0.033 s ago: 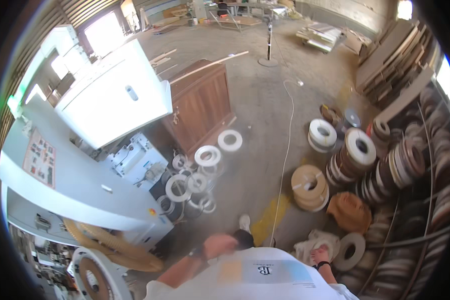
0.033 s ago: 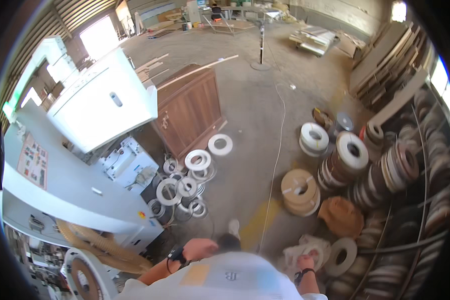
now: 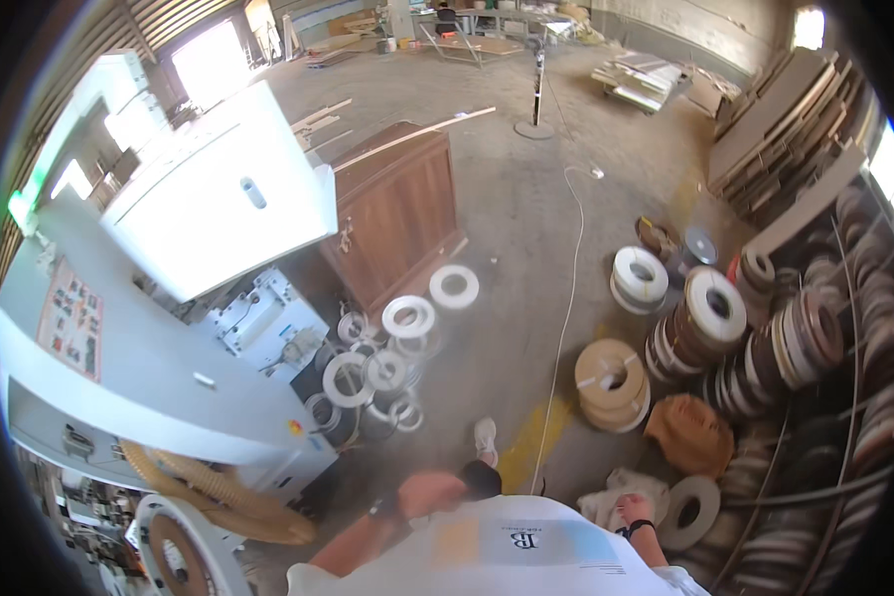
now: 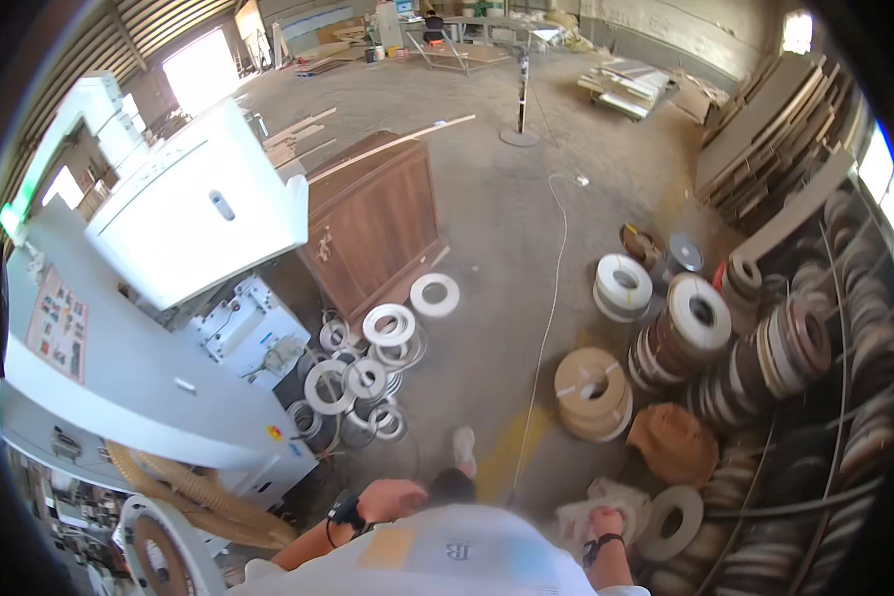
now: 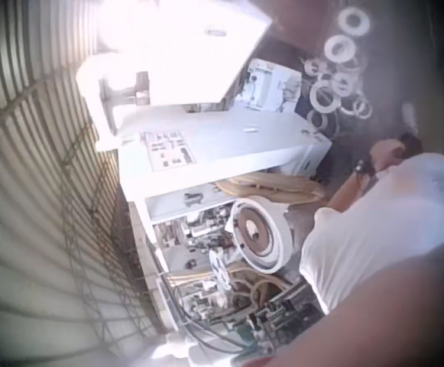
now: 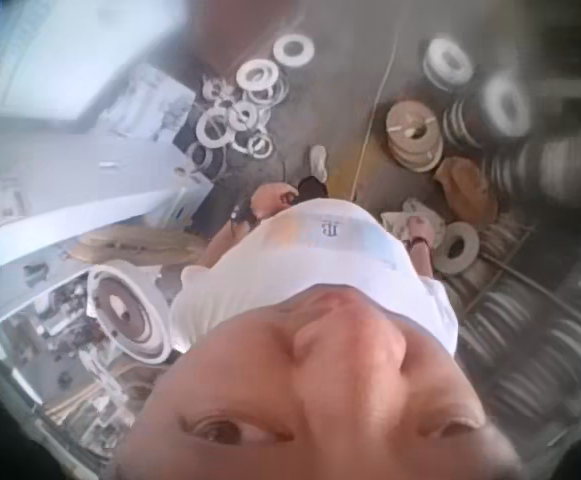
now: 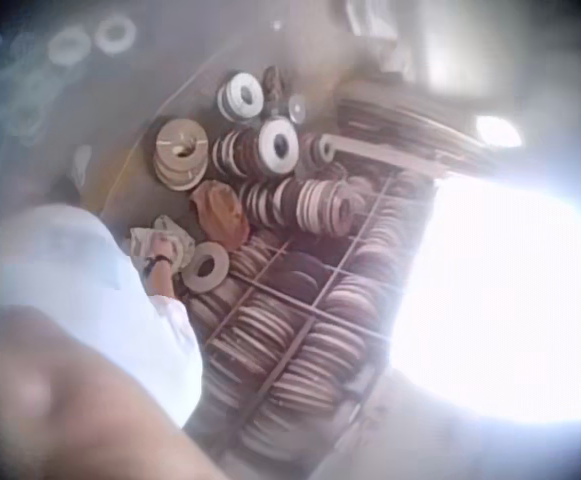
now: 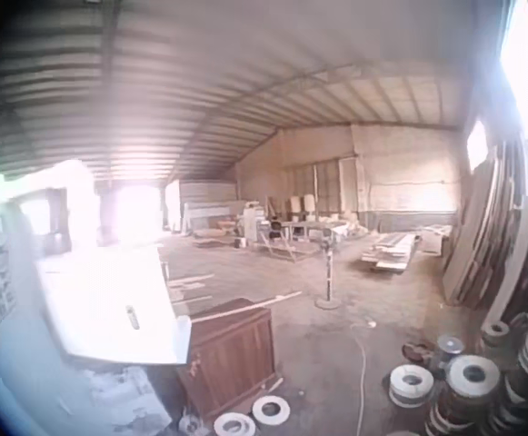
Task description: Operating an edge-banding machine to apply veneer to the edges of wooden furniture panels.
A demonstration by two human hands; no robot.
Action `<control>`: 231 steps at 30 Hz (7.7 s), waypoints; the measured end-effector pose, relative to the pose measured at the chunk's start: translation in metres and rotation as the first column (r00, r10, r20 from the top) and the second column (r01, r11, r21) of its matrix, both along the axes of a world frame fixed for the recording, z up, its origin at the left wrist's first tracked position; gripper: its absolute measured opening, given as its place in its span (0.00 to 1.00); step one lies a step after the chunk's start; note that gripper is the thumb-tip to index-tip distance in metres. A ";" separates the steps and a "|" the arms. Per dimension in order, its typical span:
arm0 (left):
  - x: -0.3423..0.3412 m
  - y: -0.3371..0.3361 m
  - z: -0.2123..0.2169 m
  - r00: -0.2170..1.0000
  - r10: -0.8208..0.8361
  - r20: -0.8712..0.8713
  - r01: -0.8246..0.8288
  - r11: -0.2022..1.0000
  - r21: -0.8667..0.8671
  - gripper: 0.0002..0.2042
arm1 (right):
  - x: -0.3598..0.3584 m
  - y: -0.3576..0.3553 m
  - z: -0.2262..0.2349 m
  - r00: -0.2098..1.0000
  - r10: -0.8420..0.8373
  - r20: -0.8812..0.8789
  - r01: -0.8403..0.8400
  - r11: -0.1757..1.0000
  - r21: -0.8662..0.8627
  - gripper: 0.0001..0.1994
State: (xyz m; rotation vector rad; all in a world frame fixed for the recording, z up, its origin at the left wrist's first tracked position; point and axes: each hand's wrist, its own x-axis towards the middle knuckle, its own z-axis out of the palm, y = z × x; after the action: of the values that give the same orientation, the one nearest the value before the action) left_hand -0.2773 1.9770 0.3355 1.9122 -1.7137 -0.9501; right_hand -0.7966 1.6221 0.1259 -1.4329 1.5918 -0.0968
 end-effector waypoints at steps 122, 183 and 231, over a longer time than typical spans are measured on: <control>1.394 -0.502 -0.058 -0.972 0.038 -0.232 -0.128 -0.915 0.384 0.14 | 2.314 -0.008 0.100 -0.850 -0.522 -0.062 0.497 -0.837 0.229 0.25; 1.398 -0.191 -0.004 -0.486 -0.822 0.297 0.364 -0.500 -0.786 0.13 | 2.419 0.531 0.016 -0.685 -0.712 -0.155 0.728 -0.671 -0.137 0.22; 1.321 -0.328 -0.039 -0.145 -0.781 0.607 0.627 -0.547 -0.555 0.19 | 2.120 0.233 0.142 0.008 0.092 0.996 0.803 0.593 -0.061 0.18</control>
State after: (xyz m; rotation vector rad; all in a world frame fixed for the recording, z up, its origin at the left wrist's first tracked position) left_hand 1.0438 1.6486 0.2964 -0.7287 -2.6235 -0.2459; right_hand 1.3233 1.8550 0.2676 -0.7665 0.6060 -1.8538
